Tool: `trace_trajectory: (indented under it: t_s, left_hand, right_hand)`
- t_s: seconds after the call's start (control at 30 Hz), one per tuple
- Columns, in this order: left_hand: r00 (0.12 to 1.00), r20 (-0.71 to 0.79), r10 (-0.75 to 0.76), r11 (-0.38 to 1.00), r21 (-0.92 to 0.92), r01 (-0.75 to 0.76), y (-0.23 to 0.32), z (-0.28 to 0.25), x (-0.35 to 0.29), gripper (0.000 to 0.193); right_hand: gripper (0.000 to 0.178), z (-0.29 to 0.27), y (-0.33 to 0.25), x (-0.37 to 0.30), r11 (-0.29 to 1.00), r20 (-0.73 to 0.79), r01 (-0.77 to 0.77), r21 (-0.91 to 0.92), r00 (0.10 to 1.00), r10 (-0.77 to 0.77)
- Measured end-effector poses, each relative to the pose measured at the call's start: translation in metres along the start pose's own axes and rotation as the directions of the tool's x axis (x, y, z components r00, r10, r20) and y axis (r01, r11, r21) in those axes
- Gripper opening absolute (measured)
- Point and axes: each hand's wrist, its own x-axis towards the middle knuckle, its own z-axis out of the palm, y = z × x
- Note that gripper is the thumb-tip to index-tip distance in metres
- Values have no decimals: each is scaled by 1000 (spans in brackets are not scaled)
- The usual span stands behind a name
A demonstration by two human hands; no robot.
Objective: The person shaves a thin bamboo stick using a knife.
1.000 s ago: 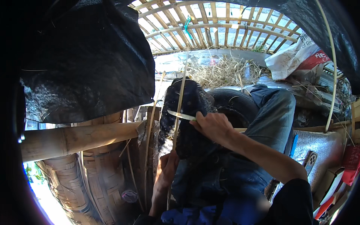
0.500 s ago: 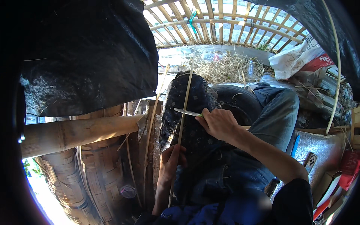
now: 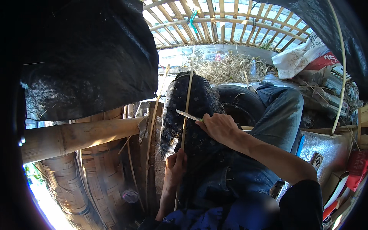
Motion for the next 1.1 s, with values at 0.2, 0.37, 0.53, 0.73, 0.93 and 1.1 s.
trace_trajectory:
  t_s: [0.2, 0.37, 0.53, 0.73, 0.93, 1.1]
  left_hand:
    - [1000, -29, 10, 1000, -13, -11, 1, 5, -8, 44]
    - [997, -64, -39, 999, 16, 40, 13, 4, -12, 41]
    - [997, -55, -52, 999, 9, 52, 17, 2, -16, 43]
    - [998, -52, -44, 998, 47, 47, 15, -1, -19, 40]
    - [711, 10, 703, 588, 554, -589, -28, -6, -30, 38]
    - [996, 70, -51, 999, -2, 51, 7, -8, -31, 37]
  right_hand:
    - [45, 10, 3, 7, 999, -41, -11, 50, 999, 13]
    - [45, 10, 4, 12, 999, -30, -15, 38, 999, 16]
    - [45, 12, 5, 19, 999, -76, -9, 33, 997, 11]
    - [44, 18, 10, 33, 999, -114, 34, -31, 993, -38]
    - [45, 13, 61, 58, 993, -221, 17, -118, 974, -43]
    - [48, -1, 47, 53, 967, -148, -201, 158, 963, 224]
